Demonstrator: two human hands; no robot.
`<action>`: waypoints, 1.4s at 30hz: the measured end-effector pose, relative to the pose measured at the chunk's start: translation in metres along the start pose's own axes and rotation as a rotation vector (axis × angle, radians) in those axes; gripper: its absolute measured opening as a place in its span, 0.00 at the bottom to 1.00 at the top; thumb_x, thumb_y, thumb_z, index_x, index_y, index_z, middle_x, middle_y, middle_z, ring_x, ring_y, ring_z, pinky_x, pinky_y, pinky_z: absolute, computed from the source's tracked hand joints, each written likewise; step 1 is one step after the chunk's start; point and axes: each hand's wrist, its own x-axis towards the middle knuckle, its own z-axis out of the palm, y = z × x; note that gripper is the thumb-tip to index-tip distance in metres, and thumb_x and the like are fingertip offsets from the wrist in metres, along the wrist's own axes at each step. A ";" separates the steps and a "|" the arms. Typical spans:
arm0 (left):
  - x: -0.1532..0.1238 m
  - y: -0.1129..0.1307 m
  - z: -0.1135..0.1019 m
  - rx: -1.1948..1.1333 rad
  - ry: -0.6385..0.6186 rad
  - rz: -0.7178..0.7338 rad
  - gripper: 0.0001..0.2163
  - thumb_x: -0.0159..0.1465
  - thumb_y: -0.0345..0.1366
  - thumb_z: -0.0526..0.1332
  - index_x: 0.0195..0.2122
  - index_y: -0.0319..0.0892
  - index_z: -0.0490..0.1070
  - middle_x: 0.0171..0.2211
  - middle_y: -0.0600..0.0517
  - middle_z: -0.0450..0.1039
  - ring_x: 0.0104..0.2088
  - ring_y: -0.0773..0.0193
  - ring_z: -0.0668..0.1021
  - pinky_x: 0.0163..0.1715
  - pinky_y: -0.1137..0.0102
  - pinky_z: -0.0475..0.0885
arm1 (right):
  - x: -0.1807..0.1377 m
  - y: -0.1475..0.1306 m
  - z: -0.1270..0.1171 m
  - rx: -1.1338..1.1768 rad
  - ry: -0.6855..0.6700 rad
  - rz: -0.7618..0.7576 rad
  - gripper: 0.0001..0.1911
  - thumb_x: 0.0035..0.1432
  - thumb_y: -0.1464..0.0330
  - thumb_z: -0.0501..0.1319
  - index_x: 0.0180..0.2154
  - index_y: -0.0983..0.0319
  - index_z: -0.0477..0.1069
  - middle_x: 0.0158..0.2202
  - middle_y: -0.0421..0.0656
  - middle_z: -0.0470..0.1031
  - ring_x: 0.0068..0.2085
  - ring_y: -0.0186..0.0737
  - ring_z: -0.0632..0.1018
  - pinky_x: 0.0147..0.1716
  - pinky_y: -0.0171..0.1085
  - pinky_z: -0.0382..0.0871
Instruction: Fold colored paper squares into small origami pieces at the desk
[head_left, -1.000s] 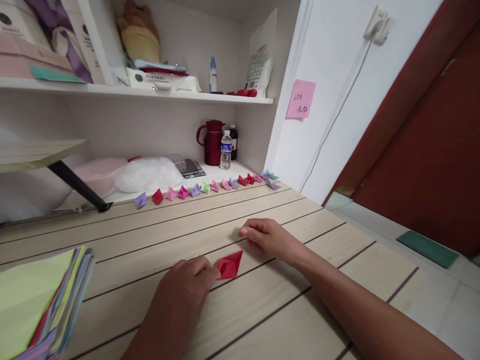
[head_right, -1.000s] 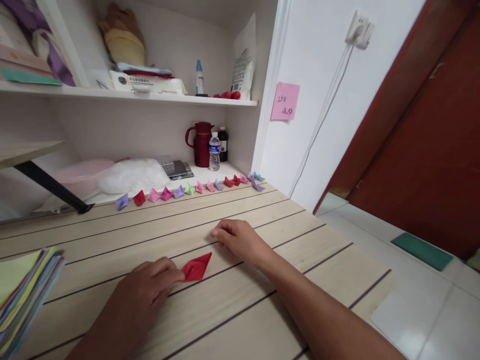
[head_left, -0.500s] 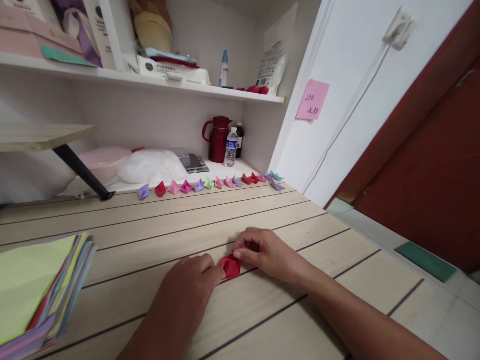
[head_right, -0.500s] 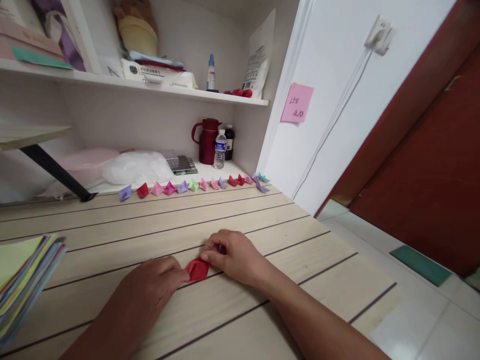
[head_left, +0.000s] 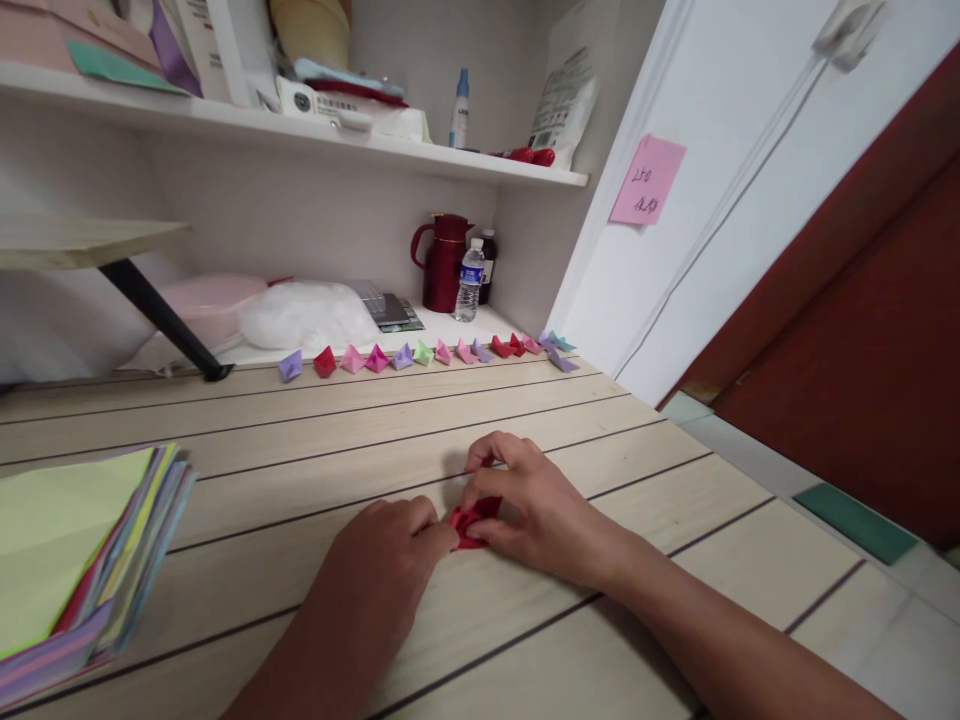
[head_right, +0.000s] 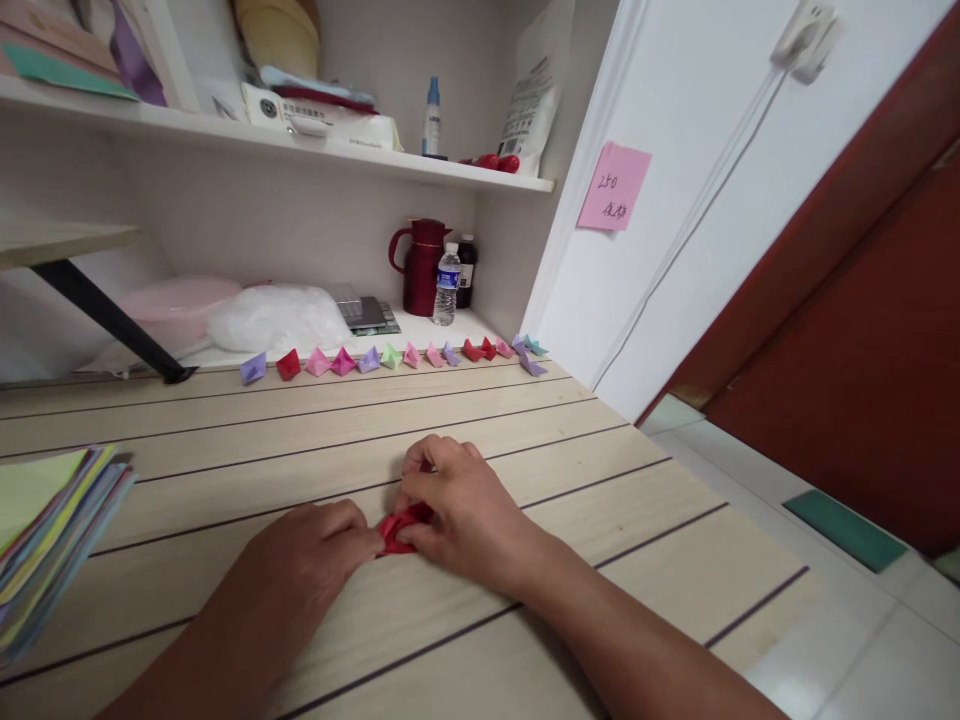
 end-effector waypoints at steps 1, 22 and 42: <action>0.000 0.000 0.000 -0.004 -0.004 -0.001 0.12 0.64 0.23 0.56 0.33 0.46 0.75 0.31 0.55 0.72 0.33 0.64 0.73 0.31 0.68 0.61 | 0.000 0.000 0.000 -0.007 -0.006 -0.004 0.08 0.52 0.74 0.69 0.35 0.58 0.77 0.46 0.44 0.70 0.46 0.43 0.73 0.49 0.46 0.64; 0.000 -0.003 0.001 0.028 -0.009 0.021 0.12 0.64 0.24 0.55 0.38 0.47 0.75 0.33 0.53 0.73 0.35 0.60 0.73 0.35 0.63 0.65 | 0.001 -0.004 -0.006 -0.079 -0.043 -0.081 0.09 0.56 0.79 0.62 0.33 0.60 0.76 0.42 0.44 0.74 0.43 0.42 0.74 0.46 0.43 0.63; 0.001 -0.002 0.004 -0.120 0.078 -0.036 0.15 0.63 0.23 0.52 0.35 0.46 0.77 0.33 0.52 0.73 0.34 0.64 0.74 0.33 0.70 0.66 | 0.001 0.007 0.007 -0.003 0.024 -0.004 0.10 0.57 0.80 0.62 0.33 0.60 0.76 0.39 0.42 0.74 0.43 0.40 0.75 0.45 0.40 0.65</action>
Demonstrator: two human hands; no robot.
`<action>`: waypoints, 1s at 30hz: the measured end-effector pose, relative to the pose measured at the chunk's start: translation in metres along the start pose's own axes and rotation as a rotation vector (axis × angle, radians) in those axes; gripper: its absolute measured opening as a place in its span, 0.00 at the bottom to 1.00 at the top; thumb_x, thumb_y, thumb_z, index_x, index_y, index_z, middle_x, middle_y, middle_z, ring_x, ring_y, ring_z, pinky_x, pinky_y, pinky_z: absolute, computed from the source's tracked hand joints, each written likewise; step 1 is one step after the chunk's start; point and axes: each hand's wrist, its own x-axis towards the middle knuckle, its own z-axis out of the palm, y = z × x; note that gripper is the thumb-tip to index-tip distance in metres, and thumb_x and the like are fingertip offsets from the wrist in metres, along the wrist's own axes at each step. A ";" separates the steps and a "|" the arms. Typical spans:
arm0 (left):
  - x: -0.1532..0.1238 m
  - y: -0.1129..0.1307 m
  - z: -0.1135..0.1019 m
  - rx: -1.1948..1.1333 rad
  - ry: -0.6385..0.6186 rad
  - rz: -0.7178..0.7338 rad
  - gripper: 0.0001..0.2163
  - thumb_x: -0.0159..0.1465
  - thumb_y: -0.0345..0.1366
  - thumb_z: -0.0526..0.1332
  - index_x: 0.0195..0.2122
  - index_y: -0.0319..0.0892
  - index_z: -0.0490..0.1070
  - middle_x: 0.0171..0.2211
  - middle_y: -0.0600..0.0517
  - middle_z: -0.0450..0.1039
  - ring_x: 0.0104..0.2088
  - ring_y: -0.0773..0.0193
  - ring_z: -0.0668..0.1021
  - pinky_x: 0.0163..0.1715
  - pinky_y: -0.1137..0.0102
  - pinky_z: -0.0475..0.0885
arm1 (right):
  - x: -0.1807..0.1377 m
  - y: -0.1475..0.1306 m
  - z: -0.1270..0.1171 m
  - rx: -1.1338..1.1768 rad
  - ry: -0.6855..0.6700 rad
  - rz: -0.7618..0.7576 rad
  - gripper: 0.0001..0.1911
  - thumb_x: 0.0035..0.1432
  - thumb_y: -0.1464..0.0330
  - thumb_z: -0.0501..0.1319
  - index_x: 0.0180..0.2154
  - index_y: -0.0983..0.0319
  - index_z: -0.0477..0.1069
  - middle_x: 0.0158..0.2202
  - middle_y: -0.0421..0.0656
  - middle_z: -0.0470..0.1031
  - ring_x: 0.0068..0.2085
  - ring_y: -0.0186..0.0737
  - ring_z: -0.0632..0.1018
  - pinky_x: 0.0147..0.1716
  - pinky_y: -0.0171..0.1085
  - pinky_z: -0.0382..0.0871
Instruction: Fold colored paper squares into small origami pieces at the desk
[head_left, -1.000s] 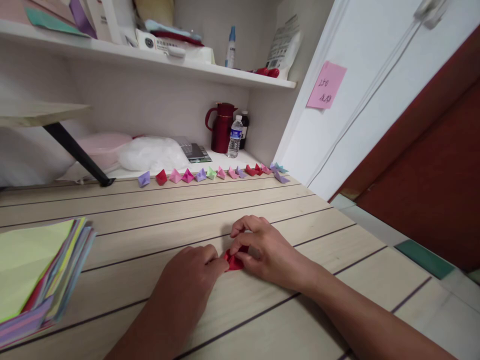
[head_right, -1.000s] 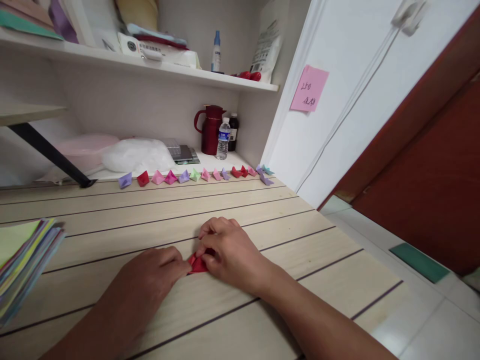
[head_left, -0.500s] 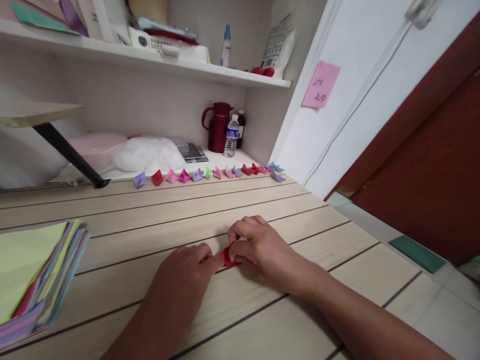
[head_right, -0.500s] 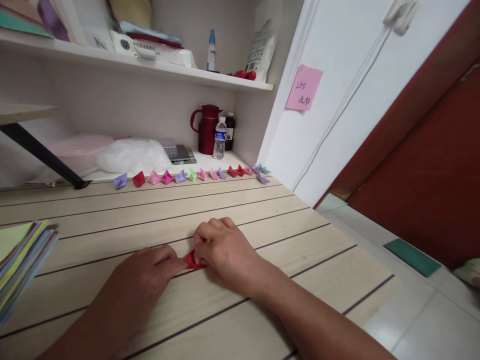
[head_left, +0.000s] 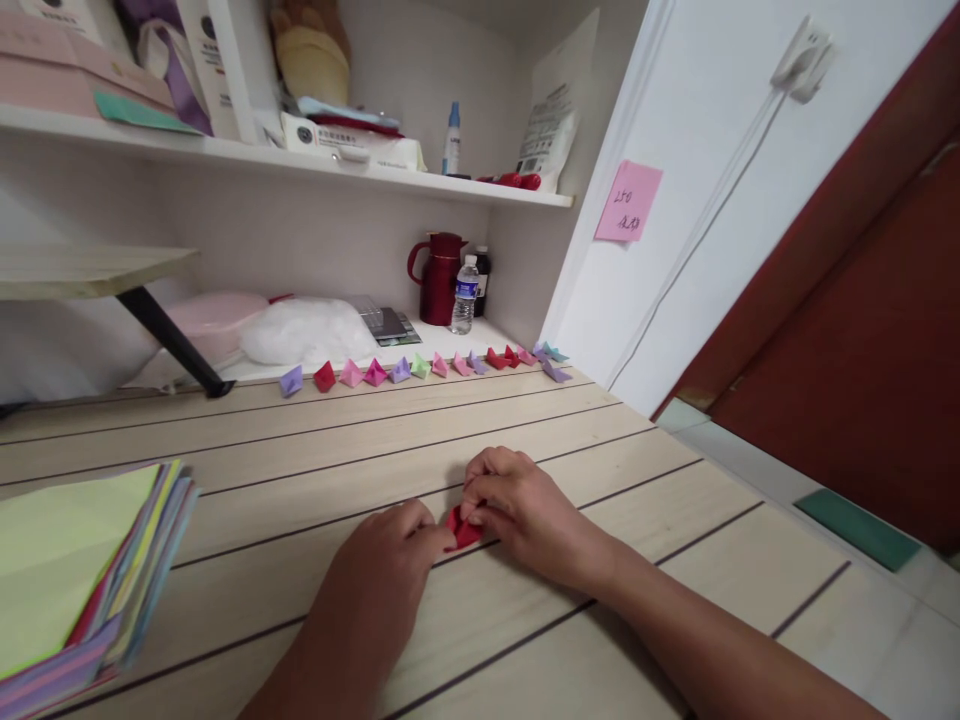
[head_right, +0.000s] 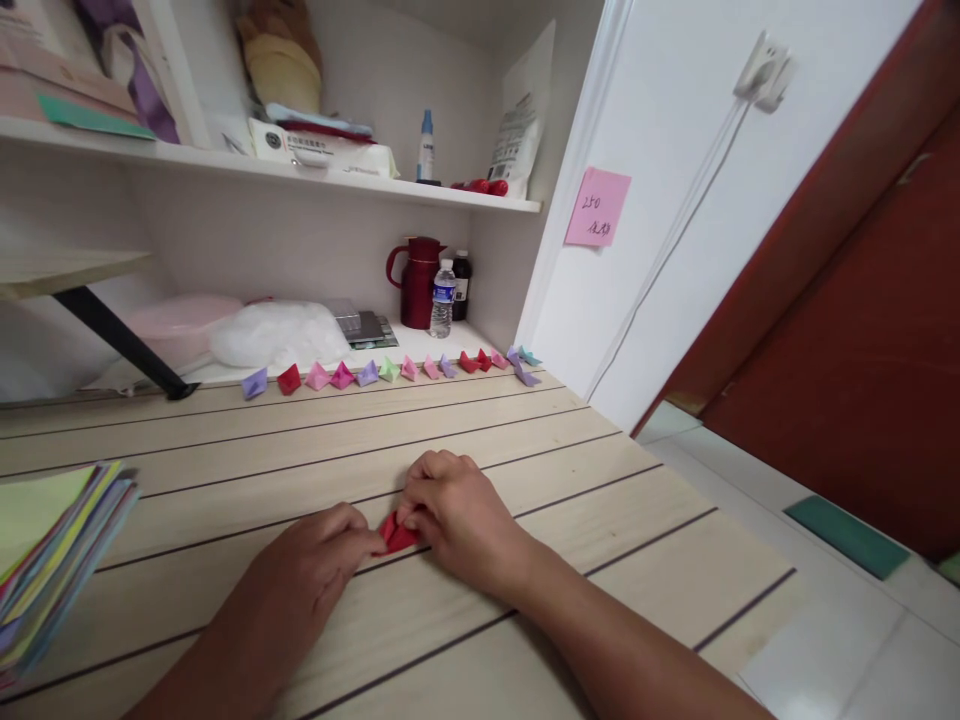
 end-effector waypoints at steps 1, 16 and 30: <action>0.001 0.000 0.000 -0.017 -0.003 0.007 0.15 0.63 0.23 0.52 0.35 0.46 0.77 0.34 0.52 0.73 0.34 0.64 0.74 0.34 0.70 0.66 | 0.000 0.000 0.001 0.007 0.004 0.000 0.09 0.58 0.80 0.63 0.33 0.60 0.76 0.39 0.42 0.75 0.43 0.40 0.75 0.45 0.41 0.65; 0.003 -0.009 0.003 -0.179 0.028 0.039 0.15 0.65 0.27 0.51 0.41 0.46 0.78 0.37 0.50 0.77 0.37 0.60 0.76 0.41 0.63 0.69 | -0.001 0.005 -0.022 0.121 0.064 0.023 0.11 0.61 0.78 0.61 0.40 0.57 0.77 0.46 0.45 0.72 0.49 0.43 0.75 0.50 0.45 0.68; 0.003 -0.011 0.009 -0.176 0.062 0.046 0.15 0.66 0.30 0.51 0.39 0.50 0.78 0.36 0.53 0.77 0.38 0.61 0.77 0.42 0.64 0.71 | -0.001 -0.004 -0.012 -0.038 -0.015 -0.109 0.07 0.56 0.77 0.66 0.32 0.58 0.78 0.46 0.44 0.73 0.47 0.44 0.74 0.47 0.45 0.63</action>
